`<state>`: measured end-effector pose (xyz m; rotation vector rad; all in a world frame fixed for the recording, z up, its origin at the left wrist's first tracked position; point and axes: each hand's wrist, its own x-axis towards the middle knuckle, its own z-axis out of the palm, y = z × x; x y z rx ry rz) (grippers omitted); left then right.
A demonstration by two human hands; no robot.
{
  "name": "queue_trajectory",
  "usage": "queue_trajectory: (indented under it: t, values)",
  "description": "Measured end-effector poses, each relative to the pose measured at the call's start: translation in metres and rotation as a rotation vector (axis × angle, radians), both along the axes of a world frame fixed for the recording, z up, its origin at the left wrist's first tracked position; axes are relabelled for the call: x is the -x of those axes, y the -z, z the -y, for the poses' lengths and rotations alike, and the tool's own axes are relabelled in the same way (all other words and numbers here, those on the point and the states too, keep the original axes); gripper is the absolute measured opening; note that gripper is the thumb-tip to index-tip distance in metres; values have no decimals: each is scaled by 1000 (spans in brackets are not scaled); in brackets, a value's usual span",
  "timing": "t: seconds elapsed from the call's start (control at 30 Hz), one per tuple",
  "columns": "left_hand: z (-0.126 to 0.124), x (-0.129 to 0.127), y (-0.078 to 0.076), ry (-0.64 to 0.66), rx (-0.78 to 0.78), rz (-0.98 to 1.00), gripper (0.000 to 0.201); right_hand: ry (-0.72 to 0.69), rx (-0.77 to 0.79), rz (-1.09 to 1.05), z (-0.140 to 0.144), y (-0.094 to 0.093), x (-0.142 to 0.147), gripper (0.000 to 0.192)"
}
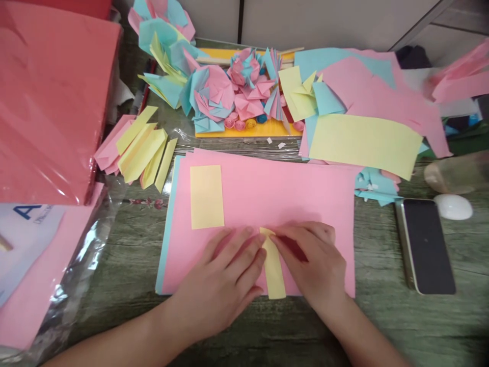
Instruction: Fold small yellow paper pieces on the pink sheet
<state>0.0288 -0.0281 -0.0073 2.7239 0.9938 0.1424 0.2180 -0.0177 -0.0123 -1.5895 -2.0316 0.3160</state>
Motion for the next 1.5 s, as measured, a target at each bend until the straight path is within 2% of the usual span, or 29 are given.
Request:
queue_trajectory:
  t: [0.1, 0.27, 0.5, 0.97, 1.13, 1.3, 1.5]
  values:
    - [0, 0, 0, -3, 2, -7, 45, -36, -26, 28, 2, 2, -1, 5]
    - [-2, -1, 0, 2, -2, -28, 46, -101, -75, 133, 7, 6, -5, 9]
    - [-2, 0, 0, 0, -17, -28, 44, -180, -71, 222, 4, 0, -7, 12]
    - [-4, 4, 1, -107, 15, 37, 43, -148, -94, 207, 5, -1, -10, 25]
    - [-6, 5, 0, -82, 15, 29, 47, -144, -91, 199, 5, -1, -9, 29]
    - [-7, 5, 1, -69, 45, 28, 47, -140, 0, 114, 3, -1, -8, 26]
    - [-7, 6, 2, -56, 58, 30, 49, -65, 46, 144, 2, 2, -6, 40]
